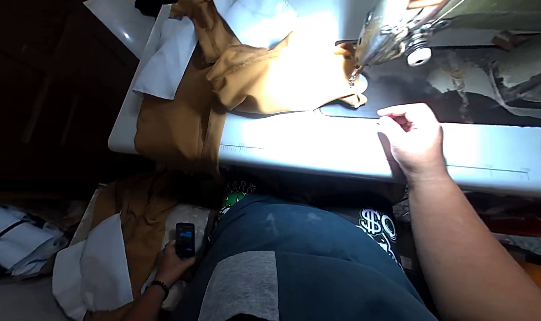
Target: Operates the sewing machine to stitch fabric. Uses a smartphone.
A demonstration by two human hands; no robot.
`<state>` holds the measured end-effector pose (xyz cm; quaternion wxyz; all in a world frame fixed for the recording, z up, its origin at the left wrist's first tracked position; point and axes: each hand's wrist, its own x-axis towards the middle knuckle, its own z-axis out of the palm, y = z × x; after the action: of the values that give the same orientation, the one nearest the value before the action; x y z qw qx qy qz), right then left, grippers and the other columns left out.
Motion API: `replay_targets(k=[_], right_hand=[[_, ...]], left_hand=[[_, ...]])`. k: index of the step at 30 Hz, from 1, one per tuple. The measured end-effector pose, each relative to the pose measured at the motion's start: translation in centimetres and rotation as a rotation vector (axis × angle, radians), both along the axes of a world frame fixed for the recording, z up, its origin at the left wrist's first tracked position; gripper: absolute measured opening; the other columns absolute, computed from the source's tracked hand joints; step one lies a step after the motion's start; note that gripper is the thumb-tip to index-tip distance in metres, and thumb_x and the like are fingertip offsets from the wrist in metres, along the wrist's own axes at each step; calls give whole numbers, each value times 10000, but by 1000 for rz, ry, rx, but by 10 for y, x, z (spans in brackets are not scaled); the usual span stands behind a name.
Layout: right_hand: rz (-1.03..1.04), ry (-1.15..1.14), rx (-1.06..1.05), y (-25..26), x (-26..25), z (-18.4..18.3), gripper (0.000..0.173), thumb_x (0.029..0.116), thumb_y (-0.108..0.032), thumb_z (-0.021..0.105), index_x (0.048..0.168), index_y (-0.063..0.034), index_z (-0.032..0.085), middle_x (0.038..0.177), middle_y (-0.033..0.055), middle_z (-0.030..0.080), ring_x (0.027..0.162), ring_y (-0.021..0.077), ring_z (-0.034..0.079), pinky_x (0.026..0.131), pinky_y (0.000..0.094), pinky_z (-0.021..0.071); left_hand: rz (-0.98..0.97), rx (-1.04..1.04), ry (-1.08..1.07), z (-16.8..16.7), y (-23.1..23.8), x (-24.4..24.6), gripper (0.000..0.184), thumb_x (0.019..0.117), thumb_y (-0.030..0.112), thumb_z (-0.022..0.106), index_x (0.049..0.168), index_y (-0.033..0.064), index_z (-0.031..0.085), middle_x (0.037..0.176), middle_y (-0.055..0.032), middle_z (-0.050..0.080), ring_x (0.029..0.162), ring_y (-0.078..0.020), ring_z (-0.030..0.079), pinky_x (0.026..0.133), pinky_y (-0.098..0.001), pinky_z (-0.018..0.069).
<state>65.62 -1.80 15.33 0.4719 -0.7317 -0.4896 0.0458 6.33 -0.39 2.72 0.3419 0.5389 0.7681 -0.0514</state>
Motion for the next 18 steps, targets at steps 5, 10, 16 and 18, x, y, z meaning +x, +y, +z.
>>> replay_targets(k=[5,10,16,18], right_hand=[[19,-38,7,4,-6,4,219,990,-150,597,1087,5,717,1069,148,640,886,109,593,783,220,492],[334,263,73,17,-61,20,166,968,-76,589,1058,12,697,978,30,632,821,-4,605,749,149,532],[854,473,-305,36,-167,65,390,1053,-250,538,1405,-85,534,1145,47,696,873,111,697,759,307,607],[898,493,-320,40,-186,73,517,1057,-289,532,1528,-104,421,1277,79,648,927,130,694,782,324,603]], left_hand=[[90,225,-335,37,31,-19,939,758,85,836,1512,-64,297,1336,-302,531,1164,-366,590,960,-528,520],[9,347,-723,125,89,35,1026,761,252,784,1549,25,167,1133,-41,598,886,-120,691,754,-351,633],[-125,313,-1157,204,114,162,921,830,124,788,1555,219,228,1056,-25,636,943,-205,714,835,-444,639],[-165,270,-1176,213,107,198,849,882,95,739,1545,215,223,1065,-47,643,865,-150,696,746,-358,626]])
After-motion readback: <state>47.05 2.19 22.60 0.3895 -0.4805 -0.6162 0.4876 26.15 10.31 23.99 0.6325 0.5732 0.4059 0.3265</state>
